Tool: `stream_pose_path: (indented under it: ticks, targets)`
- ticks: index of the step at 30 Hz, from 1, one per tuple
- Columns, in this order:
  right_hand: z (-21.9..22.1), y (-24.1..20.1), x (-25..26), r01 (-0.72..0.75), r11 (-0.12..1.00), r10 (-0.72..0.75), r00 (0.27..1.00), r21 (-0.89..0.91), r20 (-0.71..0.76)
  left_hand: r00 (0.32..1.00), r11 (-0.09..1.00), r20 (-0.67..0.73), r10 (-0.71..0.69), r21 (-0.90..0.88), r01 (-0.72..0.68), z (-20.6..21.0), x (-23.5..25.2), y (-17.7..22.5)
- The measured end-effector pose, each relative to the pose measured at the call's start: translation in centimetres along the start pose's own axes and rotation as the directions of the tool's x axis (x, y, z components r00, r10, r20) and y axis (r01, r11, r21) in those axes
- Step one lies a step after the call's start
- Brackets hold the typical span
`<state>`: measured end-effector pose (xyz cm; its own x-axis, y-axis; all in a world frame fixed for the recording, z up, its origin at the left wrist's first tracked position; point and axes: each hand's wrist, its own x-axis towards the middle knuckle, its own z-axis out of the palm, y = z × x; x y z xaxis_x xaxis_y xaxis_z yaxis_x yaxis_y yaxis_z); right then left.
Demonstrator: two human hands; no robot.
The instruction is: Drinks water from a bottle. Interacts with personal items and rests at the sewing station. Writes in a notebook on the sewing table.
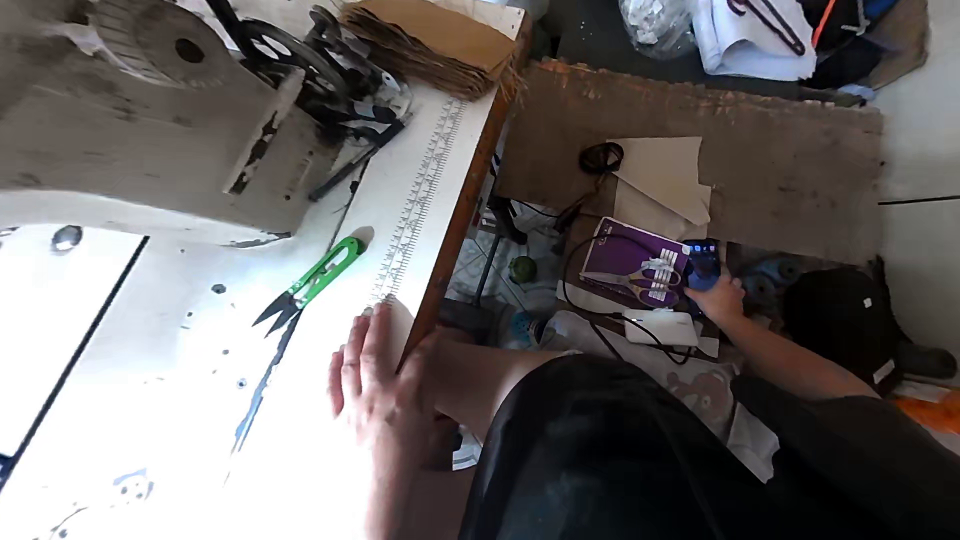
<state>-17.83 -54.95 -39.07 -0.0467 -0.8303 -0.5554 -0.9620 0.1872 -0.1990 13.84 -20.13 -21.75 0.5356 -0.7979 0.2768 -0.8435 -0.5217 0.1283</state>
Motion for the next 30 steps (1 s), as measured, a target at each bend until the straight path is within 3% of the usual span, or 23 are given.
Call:
stream_pose_path:
  ticks: [6,12,14,18,21,26,30]
  targets:
    - [-0.3,0.5,1.2,-0.035,0.996,0.036,0.999,0.077,-0.012,1.0,1.0,0.015,0.01,-0.004,-0.01,0.3,-0.1,-0.5]
    - [-3.6,3.8,0.9,0.213,0.974,-0.187,0.948,0.078,-0.257,0.995,1.0,0.096,0.001,0.015,-0.003,-0.1,-0.3,-0.8]
    - [-5.9,5.2,0.6,0.179,0.979,-0.135,0.93,0.101,-0.342,0.994,1.0,0.114,-0.002,0.02,0.0,-0.3,-0.2,-0.8]
    - [-9.3,8.6,1.3,-0.028,0.976,0.125,0.885,0.216,-0.449,0.996,1.0,0.088,-0.007,0.028,0.004,0.0,-0.3,-0.9]
    - [-9.4,11.2,0.8,-0.158,0.937,0.28,0.873,0.312,-0.4,0.995,0.999,0.097,0.008,0.035,-0.011,-0.2,-0.2,-0.7]
    - [-5.9,13.3,-1.0,-0.093,0.953,0.155,0.966,0.287,-0.204,0.994,1.0,0.112,0.008,0.028,-0.011,-0.5,-0.2,-0.6]
    - [-4.1,12.6,-0.4,-0.09,0.929,0.172,0.964,0.36,-0.202,0.994,0.999,0.11,0.012,0.04,-0.017,-0.5,-0.1,-0.6]
